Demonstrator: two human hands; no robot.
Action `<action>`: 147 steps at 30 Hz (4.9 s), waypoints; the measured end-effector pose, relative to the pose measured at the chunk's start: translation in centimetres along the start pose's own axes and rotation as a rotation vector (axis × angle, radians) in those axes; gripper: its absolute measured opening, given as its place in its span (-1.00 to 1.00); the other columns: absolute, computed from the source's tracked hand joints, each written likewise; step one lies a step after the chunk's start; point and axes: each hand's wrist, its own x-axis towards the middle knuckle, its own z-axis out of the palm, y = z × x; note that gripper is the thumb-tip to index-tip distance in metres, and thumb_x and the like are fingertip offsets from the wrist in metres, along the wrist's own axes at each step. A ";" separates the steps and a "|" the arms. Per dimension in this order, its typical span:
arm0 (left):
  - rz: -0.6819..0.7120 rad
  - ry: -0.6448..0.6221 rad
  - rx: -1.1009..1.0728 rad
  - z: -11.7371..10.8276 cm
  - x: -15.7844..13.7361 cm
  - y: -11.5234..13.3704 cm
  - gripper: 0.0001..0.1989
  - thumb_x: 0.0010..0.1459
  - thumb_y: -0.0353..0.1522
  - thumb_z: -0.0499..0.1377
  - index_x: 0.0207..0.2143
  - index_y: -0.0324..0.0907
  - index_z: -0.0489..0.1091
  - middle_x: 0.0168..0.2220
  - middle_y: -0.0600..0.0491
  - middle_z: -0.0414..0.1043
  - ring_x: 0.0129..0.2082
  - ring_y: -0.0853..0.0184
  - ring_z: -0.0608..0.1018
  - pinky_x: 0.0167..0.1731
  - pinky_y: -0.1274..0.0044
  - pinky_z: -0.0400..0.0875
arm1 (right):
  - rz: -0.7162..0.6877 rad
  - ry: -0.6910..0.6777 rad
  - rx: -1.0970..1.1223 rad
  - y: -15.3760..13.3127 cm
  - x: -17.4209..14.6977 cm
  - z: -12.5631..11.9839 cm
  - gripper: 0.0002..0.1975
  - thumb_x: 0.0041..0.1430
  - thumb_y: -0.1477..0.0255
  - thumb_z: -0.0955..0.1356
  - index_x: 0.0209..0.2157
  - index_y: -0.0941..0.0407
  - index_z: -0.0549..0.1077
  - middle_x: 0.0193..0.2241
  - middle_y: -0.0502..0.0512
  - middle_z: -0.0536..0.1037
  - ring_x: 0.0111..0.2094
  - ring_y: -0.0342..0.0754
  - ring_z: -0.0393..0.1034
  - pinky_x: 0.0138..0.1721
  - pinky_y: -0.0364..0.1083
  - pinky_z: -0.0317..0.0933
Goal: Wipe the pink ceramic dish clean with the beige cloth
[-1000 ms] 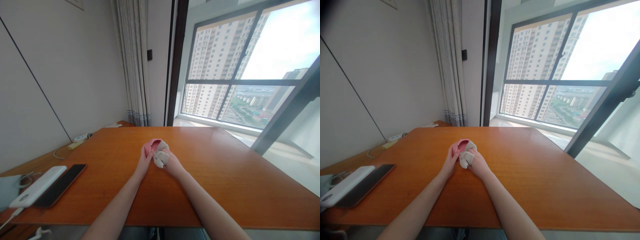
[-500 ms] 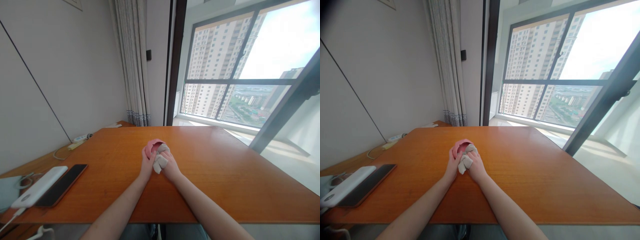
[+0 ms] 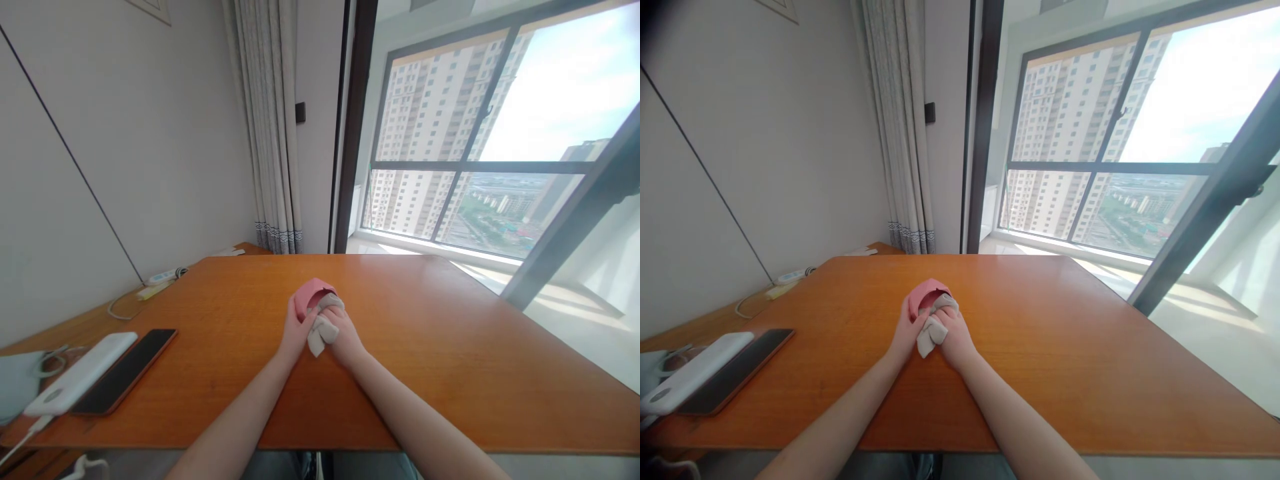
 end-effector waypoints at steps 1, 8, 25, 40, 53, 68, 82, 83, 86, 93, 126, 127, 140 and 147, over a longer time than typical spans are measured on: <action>0.000 0.019 0.032 -0.1 0.1 0.2 -0.50 0.01 -0.26 0.19 0.01 -0.15 0.17 -0.02 -0.07 0.34 -0.03 0.21 0.41 -0.01 0.35 0.27 | -0.016 -0.013 0.003 0.1 0.1 -0.1 -0.86 0.21 0.46 0.25 -0.41 0.09 0.40 -0.48 0.04 0.42 -0.32 -0.06 0.31 -0.23 -0.05 0.24; -0.018 -0.109 0.120 -2.6 2.0 1.5 -0.57 -0.04 -0.28 0.22 -0.09 -0.19 0.29 -0.07 -0.05 0.38 -0.02 0.17 0.41 0.00 0.34 0.24 | -0.219 -0.106 -0.158 1.0 0.9 -1.3 -0.83 0.25 0.45 0.21 -0.36 0.09 0.41 -0.43 0.02 0.43 -0.29 -0.10 0.29 -0.09 -0.01 0.18; -0.332 -0.272 -0.025 -3.4 2.2 0.6 -0.61 -0.02 -0.22 0.20 -0.13 -0.18 0.30 -0.30 0.05 0.43 -0.29 0.29 0.49 -0.28 0.44 0.40 | -0.279 -0.203 -0.178 1.3 0.0 -1.2 -0.81 0.24 0.45 0.22 -0.44 0.08 0.38 -0.48 -0.01 0.38 -0.32 -0.10 0.24 0.02 0.04 0.09; -0.113 -0.096 0.064 -2.4 1.8 0.3 -0.65 0.09 -0.20 0.07 -0.10 -0.16 0.26 -0.15 -0.01 0.38 -0.24 0.27 0.47 -0.23 0.44 0.38 | -0.212 -0.133 -0.133 0.5 -0.1 -1.2 -0.83 0.24 0.48 0.21 -0.39 0.08 0.39 -0.44 0.01 0.39 -0.31 -0.10 0.25 -0.02 0.03 0.14; -0.043 0.021 0.097 -1.5 1.2 0.4 -0.47 0.03 -0.31 0.14 0.08 -0.16 0.17 0.16 -0.08 0.19 0.18 0.20 0.22 0.18 0.34 0.04 | -0.132 -0.127 -0.170 0.4 -0.3 -0.7 -0.90 0.19 0.47 0.26 -0.35 0.10 0.41 -0.42 0.06 0.43 -0.31 -0.06 0.27 -0.24 -0.04 0.19; -0.078 -0.033 -0.033 -0.4 0.3 0.5 -0.41 0.02 -0.21 0.19 0.09 -0.13 0.12 0.09 -0.09 0.25 0.09 0.20 0.33 0.09 0.36 0.19 | -0.121 -0.035 -0.194 -0.1 -0.5 -0.4 -0.84 0.19 0.51 0.23 -0.35 0.09 0.44 -0.51 0.03 0.40 -0.40 -0.07 0.27 -0.02 0.05 0.15; 0.055 -0.127 -0.010 -2.8 1.7 1.5 -0.26 -0.03 -0.18 0.22 0.18 -0.15 0.04 0.22 -0.11 0.05 0.20 0.15 0.18 0.16 0.38 0.08 | -0.186 -0.077 -0.244 0.1 0.2 -0.5 -0.80 0.26 0.46 0.20 -0.43 0.08 0.37 -0.47 0.00 0.37 -0.31 -0.10 0.26 0.06 0.05 0.08; 0.056 -0.145 -0.060 -2.3 1.4 1.3 -0.19 -0.05 -0.16 0.23 0.20 -0.15 -0.02 0.24 -0.12 0.00 0.21 0.15 0.17 0.15 0.38 0.09 | -0.155 -0.042 -0.239 0.2 0.1 -0.4 -0.80 0.25 0.46 0.21 -0.44 0.09 0.37 -0.48 0.01 0.37 -0.33 -0.10 0.25 0.00 0.02 0.14; 0.044 -0.130 -0.116 -0.9 0.9 0.5 -0.20 -0.01 -0.15 0.20 0.21 -0.15 -0.07 0.25 -0.12 -0.01 0.21 0.17 0.16 0.16 0.40 0.08 | -0.110 0.015 -0.221 0.5 -0.2 -0.1 -0.83 0.22 0.45 0.25 -0.44 0.11 0.39 -0.48 0.03 0.37 -0.35 -0.10 0.25 -0.16 -0.04 0.20; 0.029 -0.084 0.115 -2.7 2.0 0.8 -0.50 0.07 -0.18 0.14 0.04 -0.18 0.21 0.07 -0.10 0.27 0.10 0.17 0.31 0.12 0.36 0.13 | -0.202 -0.129 -0.177 0.9 0.1 -0.4 -0.91 0.21 0.46 0.26 -0.35 0.08 0.40 -0.42 0.01 0.41 -0.27 -0.10 0.28 0.02 0.00 0.13; -0.211 -0.133 -0.128 -2.7 1.8 1.4 -0.30 0.00 -0.24 0.23 0.17 -0.11 0.05 0.19 -0.07 0.15 0.19 0.17 0.22 0.15 0.36 0.12 | -0.180 -0.137 -0.172 0.0 0.3 -0.4 -0.80 0.20 0.43 0.25 -0.15 0.08 0.42 -0.41 0.05 0.43 -0.28 -0.05 0.29 0.03 0.03 0.17; -0.219 -0.141 -0.108 -3.1 2.0 1.6 -0.31 0.01 -0.25 0.22 0.18 -0.11 0.05 0.20 -0.07 0.14 0.19 0.17 0.20 0.16 0.37 0.11 | -0.198 -0.143 -0.172 0.0 0.4 -0.4 -0.83 0.21 0.44 0.25 -0.19 0.08 0.43 -0.40 0.05 0.43 -0.26 -0.06 0.29 0.06 0.04 0.14; -0.222 -0.121 -0.261 -1.8 1.4 0.7 -0.49 -0.01 -0.27 0.23 0.02 -0.13 0.27 0.05 -0.04 0.32 0.10 0.17 0.33 0.09 0.36 0.20 | -0.125 -0.133 -0.159 0.0 0.3 -0.9 -0.82 0.20 0.47 0.25 -0.19 0.09 0.44 -0.40 0.06 0.43 -0.25 -0.05 0.30 0.01 0.02 0.20; -0.234 -0.291 -0.202 -4.2 2.7 1.8 -0.31 -0.09 -0.33 0.30 0.12 -0.12 0.20 0.16 -0.07 0.21 0.17 0.11 0.24 0.14 0.31 0.12 | -0.225 -0.124 -0.166 0.2 0.4 -0.6 -0.85 0.23 0.47 0.24 -0.30 0.07 0.44 -0.42 0.01 0.43 -0.24 -0.09 0.30 0.16 0.10 0.02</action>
